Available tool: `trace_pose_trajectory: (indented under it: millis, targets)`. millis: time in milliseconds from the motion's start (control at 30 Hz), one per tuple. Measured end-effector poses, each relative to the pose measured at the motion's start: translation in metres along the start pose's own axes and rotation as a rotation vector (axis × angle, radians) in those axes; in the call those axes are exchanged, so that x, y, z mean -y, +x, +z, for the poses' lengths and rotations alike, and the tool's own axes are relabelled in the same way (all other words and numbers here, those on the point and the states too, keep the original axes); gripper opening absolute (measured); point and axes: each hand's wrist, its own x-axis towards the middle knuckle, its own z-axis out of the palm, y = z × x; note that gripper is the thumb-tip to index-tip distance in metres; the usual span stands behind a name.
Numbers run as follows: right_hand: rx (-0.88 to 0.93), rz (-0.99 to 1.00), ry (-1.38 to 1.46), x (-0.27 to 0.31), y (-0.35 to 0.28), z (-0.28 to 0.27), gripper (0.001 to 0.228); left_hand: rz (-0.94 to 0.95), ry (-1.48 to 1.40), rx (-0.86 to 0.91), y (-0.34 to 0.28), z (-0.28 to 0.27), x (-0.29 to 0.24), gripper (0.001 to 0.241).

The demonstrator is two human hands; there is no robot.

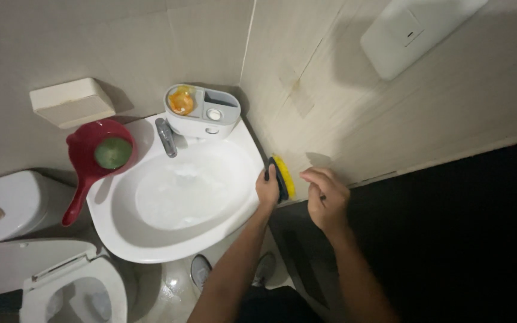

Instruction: The person cleans a bathroom sink and surrounding wall area. They use a red scoop to rinse a sponge, scrub the wall tiles with the sponge, and then use a yellow brush to scrub the wall and the sink basin. The person also cleans a wall-mounted soap dispenser and rinses the tools in the sink.

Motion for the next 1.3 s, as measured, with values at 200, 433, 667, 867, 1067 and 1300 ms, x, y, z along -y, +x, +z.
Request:
trace_pose_trajectory:
  millis: [200,433,667,867,1067,1300]
  targets:
    - [0.032,-0.070,-0.135,-0.010,-0.005,-0.015,0.024,0.140,-0.160,0.140,0.022,-0.007,-0.167,0.046]
    - [-0.047,-0.051,-0.071,0.004,0.006,-0.023,0.023,0.171,-0.062,0.135,-0.054,-0.010,-0.165,0.042]
    - [-0.021,-0.051,-0.081,-0.006,0.003,-0.019,0.022,0.088,0.070,-0.120,-0.027,0.005,-0.032,0.046]
    - [-0.043,-0.026,-0.045,-0.003,0.003,-0.017,0.020,0.078,0.220,-0.280,0.075,0.031,-0.062,0.035]
    - [0.025,0.021,-0.097,-0.007,0.005,-0.024,0.024,0.134,0.226,-0.304,0.153,0.031,-0.075,0.040]
    - [0.018,0.070,-0.030,-0.008,0.001,-0.023,0.023,0.083,0.154,-0.079,0.073,0.016,-0.034,0.040]
